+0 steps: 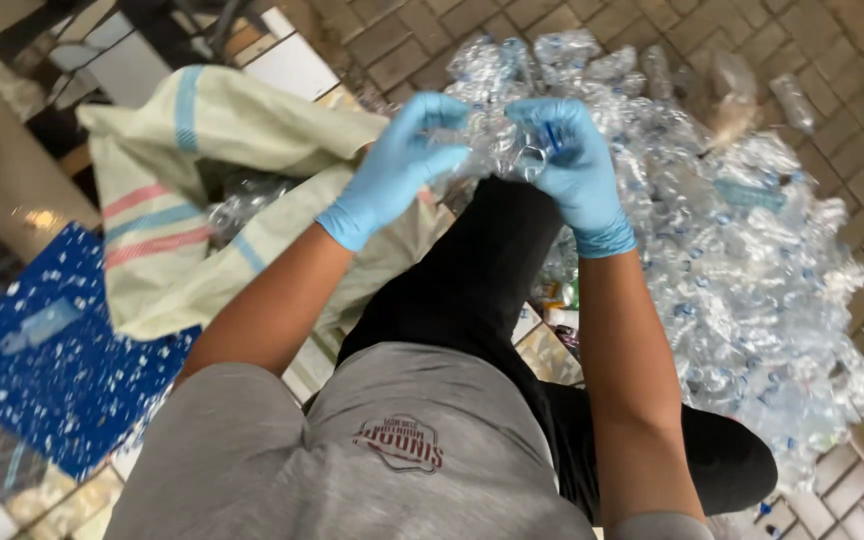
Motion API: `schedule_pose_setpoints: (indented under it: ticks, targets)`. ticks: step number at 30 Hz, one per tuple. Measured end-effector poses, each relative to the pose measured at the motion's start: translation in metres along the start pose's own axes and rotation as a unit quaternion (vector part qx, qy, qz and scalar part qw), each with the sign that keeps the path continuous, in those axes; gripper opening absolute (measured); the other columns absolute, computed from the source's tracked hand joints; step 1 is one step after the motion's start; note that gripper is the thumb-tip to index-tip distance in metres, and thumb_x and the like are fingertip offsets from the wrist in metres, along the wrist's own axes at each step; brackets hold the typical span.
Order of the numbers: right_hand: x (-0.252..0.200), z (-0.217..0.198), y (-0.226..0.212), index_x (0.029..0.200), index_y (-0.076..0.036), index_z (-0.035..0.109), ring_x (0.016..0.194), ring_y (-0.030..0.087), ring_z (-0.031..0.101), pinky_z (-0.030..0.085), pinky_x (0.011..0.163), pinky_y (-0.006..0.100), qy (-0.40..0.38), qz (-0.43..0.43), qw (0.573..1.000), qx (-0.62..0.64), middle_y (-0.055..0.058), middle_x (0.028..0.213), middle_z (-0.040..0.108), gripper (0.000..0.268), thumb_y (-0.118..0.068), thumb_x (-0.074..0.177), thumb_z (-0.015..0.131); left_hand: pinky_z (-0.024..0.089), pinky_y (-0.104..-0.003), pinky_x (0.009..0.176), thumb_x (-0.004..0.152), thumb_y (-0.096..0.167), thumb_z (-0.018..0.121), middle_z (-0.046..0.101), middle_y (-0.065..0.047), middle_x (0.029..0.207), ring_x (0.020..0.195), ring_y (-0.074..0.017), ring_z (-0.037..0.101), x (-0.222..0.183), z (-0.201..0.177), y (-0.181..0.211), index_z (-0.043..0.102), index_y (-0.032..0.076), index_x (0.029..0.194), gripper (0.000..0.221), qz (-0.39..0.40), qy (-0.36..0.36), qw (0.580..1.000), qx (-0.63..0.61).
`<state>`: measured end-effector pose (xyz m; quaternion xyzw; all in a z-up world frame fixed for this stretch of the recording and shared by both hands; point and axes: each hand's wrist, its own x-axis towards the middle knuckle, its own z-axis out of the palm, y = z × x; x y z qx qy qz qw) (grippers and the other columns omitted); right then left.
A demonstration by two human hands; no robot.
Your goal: The person sits on the floor and repeatedly picks up empty plastic water bottles from a large pile. They crush each bottle by hand and place it into a large white sack. The person continues this process for the duration of the clip.
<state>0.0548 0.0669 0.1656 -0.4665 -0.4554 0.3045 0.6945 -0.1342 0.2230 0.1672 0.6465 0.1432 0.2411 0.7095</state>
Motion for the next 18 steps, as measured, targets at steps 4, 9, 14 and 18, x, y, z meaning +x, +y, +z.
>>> schedule_pose_setpoints:
  ticks: [4, 9, 14, 18]
  targets:
    - [0.036, 0.074, -0.011, 0.128, -0.004, 0.053, 0.129, 0.024, 0.058, 0.047, 0.112, 0.034, -0.123, -0.059, 0.987, -0.087, 0.013, 0.137, 0.056, 0.041, 0.009, 0.09, 0.057, 0.045, -0.026, 0.09, 0.089, 0.009, 0.064, 0.064, 0.0, 0.118, 0.094, -0.0111, 0.053, -0.046, -0.062, 0.069, 0.062, 0.012, 0.117, 0.028, 0.055, 0.132, 0.968, 0.207]
    - [0.054, 0.137, 0.007, 0.158, -0.01, 0.033, 0.141, 0.024, 0.049, 0.052, 0.114, 0.039, -0.242, -0.001, 0.97, 0.003, 0.018, 0.152, 0.049, 0.069, 0.006, 0.096, 0.059, 0.043, -0.025, 0.076, 0.088, -0.004, 0.062, 0.06, -0.002, 0.118, 0.078, -0.0104, 0.044, -0.104, -0.113, 0.096, 0.063, 0.01, 0.115, 0.03, 0.132, 0.269, 0.898, 0.323]
    - [0.056, 0.178, 0.027, 0.136, -0.005, 0.059, 0.115, 0.018, 0.063, 0.052, 0.105, 0.03, -0.193, -0.072, 0.969, -0.134, 0.01, 0.134, 0.063, 0.046, 0.016, 0.095, 0.055, 0.045, -0.028, 0.074, 0.095, -0.001, 0.065, 0.059, -0.001, 0.113, 0.077, -0.0112, 0.045, -0.132, -0.13, 0.096, 0.062, 0.009, 0.121, 0.028, 0.133, 0.316, 0.862, 0.373]
    - [0.058, 0.178, 0.042, 0.146, -0.008, 0.052, 0.128, 0.02, 0.063, 0.051, 0.112, 0.031, -0.2, -0.061, 0.966, -0.15, 0.007, 0.15, 0.055, 0.052, 0.016, 0.1, 0.053, 0.047, -0.037, 0.1, 0.098, 0.002, 0.069, 0.06, -0.012, 0.123, 0.116, -0.0266, 0.06, -0.135, -0.157, 0.085, 0.061, 0.003, 0.124, 0.027, 0.173, 0.284, 0.843, 0.422]
